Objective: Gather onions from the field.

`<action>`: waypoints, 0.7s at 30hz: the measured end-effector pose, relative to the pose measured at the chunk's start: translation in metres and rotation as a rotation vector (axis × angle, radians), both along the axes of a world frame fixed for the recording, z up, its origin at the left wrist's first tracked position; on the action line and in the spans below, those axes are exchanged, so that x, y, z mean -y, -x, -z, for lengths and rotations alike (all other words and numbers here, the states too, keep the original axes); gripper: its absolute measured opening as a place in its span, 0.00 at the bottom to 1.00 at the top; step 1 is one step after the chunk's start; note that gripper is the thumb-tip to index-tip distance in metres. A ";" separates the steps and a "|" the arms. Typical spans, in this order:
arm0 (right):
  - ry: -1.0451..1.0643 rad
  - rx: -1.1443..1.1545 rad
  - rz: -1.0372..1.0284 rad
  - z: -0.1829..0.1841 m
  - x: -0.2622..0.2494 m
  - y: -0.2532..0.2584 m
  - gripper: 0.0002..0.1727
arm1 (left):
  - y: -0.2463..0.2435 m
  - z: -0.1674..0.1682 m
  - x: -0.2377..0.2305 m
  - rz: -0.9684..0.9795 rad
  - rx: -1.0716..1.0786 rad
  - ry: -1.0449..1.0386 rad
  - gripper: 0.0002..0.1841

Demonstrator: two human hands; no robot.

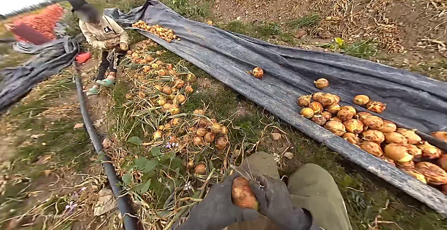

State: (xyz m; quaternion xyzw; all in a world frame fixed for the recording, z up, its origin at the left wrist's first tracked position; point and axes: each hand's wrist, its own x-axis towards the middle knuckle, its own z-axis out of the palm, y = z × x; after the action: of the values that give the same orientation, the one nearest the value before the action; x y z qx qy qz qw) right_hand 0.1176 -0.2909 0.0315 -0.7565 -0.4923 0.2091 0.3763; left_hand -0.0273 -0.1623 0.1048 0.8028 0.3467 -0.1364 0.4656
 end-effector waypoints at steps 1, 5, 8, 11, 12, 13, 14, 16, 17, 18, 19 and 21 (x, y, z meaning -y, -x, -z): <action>-0.090 0.126 -0.024 0.006 0.002 -0.002 0.32 | 0.009 0.021 0.001 -0.069 0.078 0.198 0.50; -0.380 -0.098 0.240 0.039 0.014 -0.012 0.29 | 0.023 0.053 0.003 -0.231 0.225 0.666 0.25; 0.036 -0.301 0.354 0.054 0.025 -0.028 0.39 | 0.013 0.033 -0.004 -0.276 0.189 0.530 0.10; 0.370 -0.188 0.144 0.054 0.035 -0.026 0.48 | -0.009 0.007 -0.016 -0.054 0.091 0.106 0.19; 0.376 -0.146 0.078 0.052 0.034 -0.019 0.48 | -0.016 0.000 -0.017 0.023 0.039 -0.065 0.22; 0.351 -0.143 0.040 0.048 0.030 -0.013 0.47 | -0.023 -0.004 -0.017 0.087 -0.013 -0.213 0.23; 0.307 -0.185 0.039 0.044 0.024 -0.011 0.44 | -0.029 -0.008 -0.015 0.145 -0.051 -0.318 0.24; 0.218 -0.413 0.122 0.042 0.010 -0.011 0.40 | -0.038 -0.004 -0.009 0.260 -0.125 -0.382 0.25; 0.184 -0.554 0.202 0.049 0.004 -0.010 0.40 | -0.042 0.001 -0.004 0.318 -0.162 -0.363 0.25; 0.167 -0.675 0.274 0.057 0.002 -0.007 0.38 | -0.045 0.008 0.001 0.384 -0.194 -0.350 0.26; 0.141 -0.711 0.317 0.061 0.004 -0.004 0.33 | -0.049 0.013 0.006 0.455 -0.203 -0.345 0.27; 0.144 -0.513 0.219 0.057 0.021 -0.007 0.27 | -0.064 0.012 0.014 0.613 -0.243 -0.297 0.27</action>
State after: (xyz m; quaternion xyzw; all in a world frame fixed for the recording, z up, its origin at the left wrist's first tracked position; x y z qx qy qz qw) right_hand 0.1243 -0.3120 -0.0255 -0.7522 -0.2803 0.3863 0.4543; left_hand 0.0367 -0.1764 0.0930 0.9062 0.1588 -0.3122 0.2369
